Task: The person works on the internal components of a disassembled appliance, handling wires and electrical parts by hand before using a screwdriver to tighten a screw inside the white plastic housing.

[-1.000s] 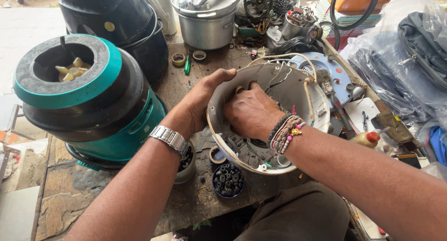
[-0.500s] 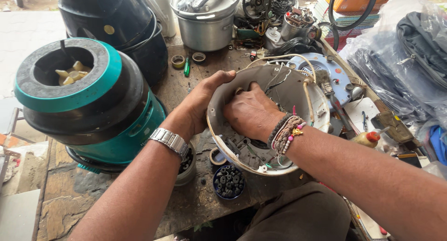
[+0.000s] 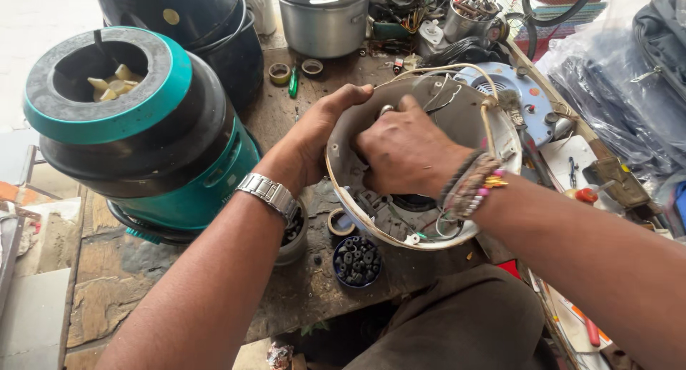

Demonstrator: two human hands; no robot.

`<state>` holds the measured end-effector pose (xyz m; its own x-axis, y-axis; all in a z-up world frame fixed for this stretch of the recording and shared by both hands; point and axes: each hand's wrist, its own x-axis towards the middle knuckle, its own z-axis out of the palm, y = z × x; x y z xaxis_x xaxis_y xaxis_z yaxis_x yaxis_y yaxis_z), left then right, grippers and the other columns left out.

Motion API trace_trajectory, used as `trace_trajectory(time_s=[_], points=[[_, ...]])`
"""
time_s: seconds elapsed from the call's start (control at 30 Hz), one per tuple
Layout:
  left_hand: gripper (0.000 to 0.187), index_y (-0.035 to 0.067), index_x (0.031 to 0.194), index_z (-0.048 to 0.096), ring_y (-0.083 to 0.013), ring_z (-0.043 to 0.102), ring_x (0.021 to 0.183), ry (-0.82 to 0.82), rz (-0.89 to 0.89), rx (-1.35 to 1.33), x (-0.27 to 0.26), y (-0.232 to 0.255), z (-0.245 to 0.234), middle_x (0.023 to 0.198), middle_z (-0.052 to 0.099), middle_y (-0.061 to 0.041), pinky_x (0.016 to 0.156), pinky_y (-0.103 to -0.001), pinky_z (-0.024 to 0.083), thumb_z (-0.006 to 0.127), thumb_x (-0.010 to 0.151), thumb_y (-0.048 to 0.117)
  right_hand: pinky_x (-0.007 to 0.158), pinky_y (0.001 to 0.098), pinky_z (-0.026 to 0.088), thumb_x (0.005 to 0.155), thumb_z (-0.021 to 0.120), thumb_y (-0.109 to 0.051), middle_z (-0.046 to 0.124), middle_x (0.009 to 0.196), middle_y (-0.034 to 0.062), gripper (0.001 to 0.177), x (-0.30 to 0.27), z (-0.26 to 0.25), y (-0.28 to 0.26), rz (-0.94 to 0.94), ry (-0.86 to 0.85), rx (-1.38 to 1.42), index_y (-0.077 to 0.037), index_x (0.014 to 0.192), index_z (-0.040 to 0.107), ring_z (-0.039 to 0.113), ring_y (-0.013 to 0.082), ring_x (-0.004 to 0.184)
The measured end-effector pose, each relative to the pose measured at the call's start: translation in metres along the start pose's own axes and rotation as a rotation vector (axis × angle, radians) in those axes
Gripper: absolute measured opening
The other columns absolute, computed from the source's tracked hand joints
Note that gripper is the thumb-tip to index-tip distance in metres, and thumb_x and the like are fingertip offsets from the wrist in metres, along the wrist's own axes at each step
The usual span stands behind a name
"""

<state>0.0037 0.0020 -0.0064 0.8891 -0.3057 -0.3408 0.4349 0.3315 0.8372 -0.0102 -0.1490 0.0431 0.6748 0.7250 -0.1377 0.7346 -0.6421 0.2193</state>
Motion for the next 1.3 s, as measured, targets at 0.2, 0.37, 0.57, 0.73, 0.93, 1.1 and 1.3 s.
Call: trace_trajectory(time_s=[0.2, 0.37, 0.57, 0.73, 0.93, 1.1, 1.3], points=[[0.062, 0.000, 0.125, 0.065, -0.0252, 0.073, 0.078, -0.053, 0.049, -0.017, -0.005, 0.002, 0.004, 0.102, 0.074, -0.016, 0.069, -0.040, 0.062, 0.063, 0.085, 0.048, 0.069, 0.0368, 0.053, 0.077, 0.079, -0.020, 0.068, 0.073, 0.0095, 0.019, -0.041, -0.019, 0.037, -0.052, 0.420, 0.364, -0.005, 0.078, 0.068, 0.067, 0.0219, 0.065], [0.063, 0.001, 0.126, 0.065, -0.0255, 0.074, 0.082, 0.023, -0.012, -0.023, -0.009, 0.006, 0.010, 0.105, 0.075, -0.017, 0.073, -0.040, 0.063, 0.063, 0.084, 0.048, 0.074, 0.0303, 0.052, 0.083, 0.077, -0.010, 0.071, 0.084, 0.0067, 0.013, -0.082, -0.002, 0.061, 0.134, 0.742, 0.686, -0.003, 0.089, 0.069, 0.066, 0.0149, 0.078], [0.068, 0.000, 0.129, 0.065, -0.0260, 0.074, 0.082, 0.034, -0.027, 0.016, -0.008, 0.008, 0.012, 0.105, 0.075, -0.018, 0.071, -0.041, 0.062, 0.063, 0.083, 0.051, 0.082, 0.0287, 0.053, 0.085, 0.080, -0.010, 0.072, 0.088, 0.0028, 0.013, -0.092, 0.022, 0.061, 0.182, 0.804, 0.789, -0.003, 0.091, 0.070, 0.067, 0.0101, 0.085], [0.073, -0.002, 0.131, 0.061, -0.0284, 0.076, 0.083, 0.081, -0.018, 0.058, -0.007, 0.009, 0.013, 0.105, 0.074, -0.023, 0.071, -0.040, 0.063, 0.062, 0.082, 0.052, 0.075, 0.0247, 0.055, 0.085, 0.080, -0.008, 0.070, 0.085, 0.0002, 0.013, -0.090, 0.030, 0.056, 0.256, 0.784, 1.034, -0.003, 0.087, 0.068, 0.064, 0.0061, 0.081], [0.076, -0.003, 0.132, 0.061, -0.0283, 0.074, 0.081, 0.059, -0.039, 0.067, -0.008, 0.011, 0.013, 0.105, 0.072, -0.024, 0.068, -0.041, 0.063, 0.062, 0.081, 0.053, 0.069, 0.0209, 0.055, 0.086, 0.080, -0.006, 0.068, 0.084, -0.0014, 0.014, -0.088, 0.030, 0.056, 0.323, 0.761, 1.199, -0.003, 0.089, 0.067, 0.062, 0.0029, 0.076], [0.075, -0.002, 0.133, 0.061, -0.0276, 0.074, 0.086, 0.026, -0.053, 0.038, -0.008, 0.011, 0.008, 0.108, 0.073, -0.022, 0.073, -0.040, 0.063, 0.064, 0.081, 0.051, 0.072, 0.0218, 0.056, 0.087, 0.078, -0.005, 0.075, 0.088, 0.0012, 0.012, -0.087, 0.026, 0.053, 0.318, 0.727, 1.093, -0.002, 0.098, 0.074, 0.066, 0.0050, 0.079], [0.076, -0.003, 0.136, 0.058, -0.0310, 0.073, 0.093, -0.035, -0.045, 0.024, 0.001, 0.009, 0.000, 0.113, 0.070, -0.025, 0.079, -0.042, 0.062, 0.063, 0.083, 0.051, 0.076, 0.0231, 0.058, 0.087, 0.077, -0.005, 0.077, 0.093, 0.0028, 0.016, -0.084, 0.029, 0.054, 0.278, 0.732, 1.120, -0.001, 0.102, 0.074, 0.069, 0.0064, 0.086]])
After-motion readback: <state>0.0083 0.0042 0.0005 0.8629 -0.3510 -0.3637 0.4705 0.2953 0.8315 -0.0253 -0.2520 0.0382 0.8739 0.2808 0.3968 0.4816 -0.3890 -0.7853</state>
